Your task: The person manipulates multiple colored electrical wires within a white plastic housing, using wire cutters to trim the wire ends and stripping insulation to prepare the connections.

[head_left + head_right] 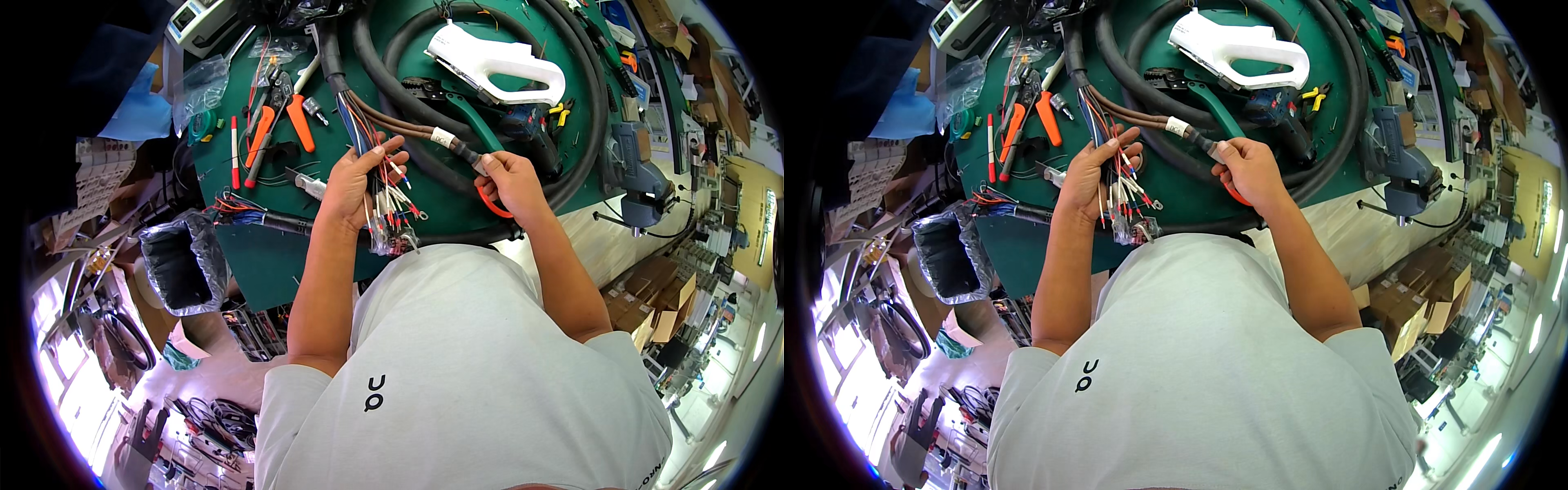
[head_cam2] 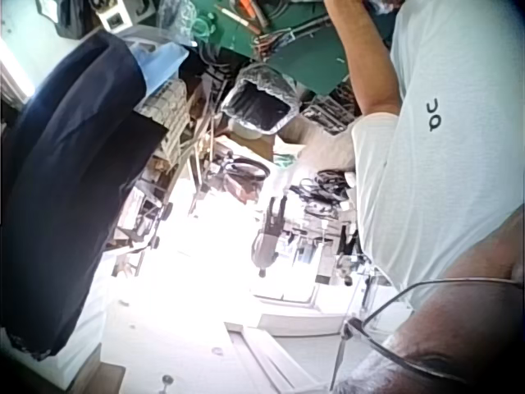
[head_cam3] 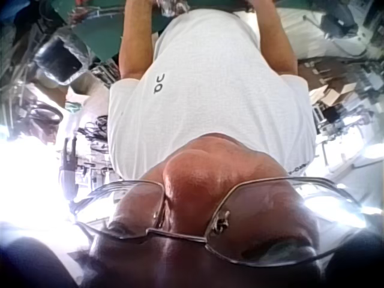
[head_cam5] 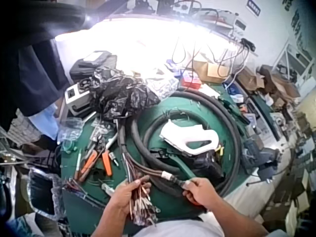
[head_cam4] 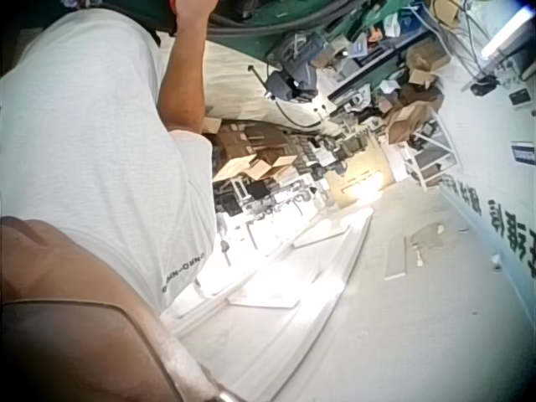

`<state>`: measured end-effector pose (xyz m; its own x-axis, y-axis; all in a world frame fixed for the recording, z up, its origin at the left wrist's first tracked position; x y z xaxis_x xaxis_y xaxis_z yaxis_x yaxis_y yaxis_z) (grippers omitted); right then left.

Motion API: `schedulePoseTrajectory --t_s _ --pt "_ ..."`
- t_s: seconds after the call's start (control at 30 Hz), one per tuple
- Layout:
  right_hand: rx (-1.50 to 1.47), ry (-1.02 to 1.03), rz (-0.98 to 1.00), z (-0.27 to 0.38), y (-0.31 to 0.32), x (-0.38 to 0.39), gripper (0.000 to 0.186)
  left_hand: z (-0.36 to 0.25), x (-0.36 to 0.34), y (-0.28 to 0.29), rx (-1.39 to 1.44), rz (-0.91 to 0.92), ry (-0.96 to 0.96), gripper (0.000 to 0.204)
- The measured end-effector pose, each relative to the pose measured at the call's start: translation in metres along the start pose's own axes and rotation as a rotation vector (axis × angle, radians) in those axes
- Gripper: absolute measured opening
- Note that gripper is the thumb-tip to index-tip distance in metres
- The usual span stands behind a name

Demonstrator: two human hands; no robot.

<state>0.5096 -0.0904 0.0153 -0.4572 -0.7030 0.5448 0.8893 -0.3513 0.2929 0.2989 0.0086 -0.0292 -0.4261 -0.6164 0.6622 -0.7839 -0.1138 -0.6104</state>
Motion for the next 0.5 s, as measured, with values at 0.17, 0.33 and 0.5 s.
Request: schedulePoseTrajectory --t_s 0.17,0.33,0.5 --pt "0.012 -0.003 -0.014 -0.001 0.0009 -0.0002 0.026 -0.0011 -0.0001 -0.0031 -0.003 0.042 0.005 0.029" --pt "0.007 0.01 -0.006 -0.0027 0.0005 0.0006 0.026 -0.0007 -0.0009 -0.0019 -0.012 0.049 0.009 0.028" --pt "0.126 0.122 -0.061 -0.007 0.0025 0.0004 0.023 -0.0021 0.0007 -0.0035 -0.03 0.075 -0.019 0.027"
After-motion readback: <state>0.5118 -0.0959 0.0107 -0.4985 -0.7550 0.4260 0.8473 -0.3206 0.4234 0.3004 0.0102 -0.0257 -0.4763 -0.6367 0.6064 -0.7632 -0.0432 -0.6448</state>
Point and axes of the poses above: each hand's wrist, its own x-axis away from the middle knuckle, its own y-axis out of the back of the hand, z = x × y, the point moved 8 cm from there along -x, towards the middle knuckle, and after that the axes turned 7 degrees about -z, right-handed, at the moved point
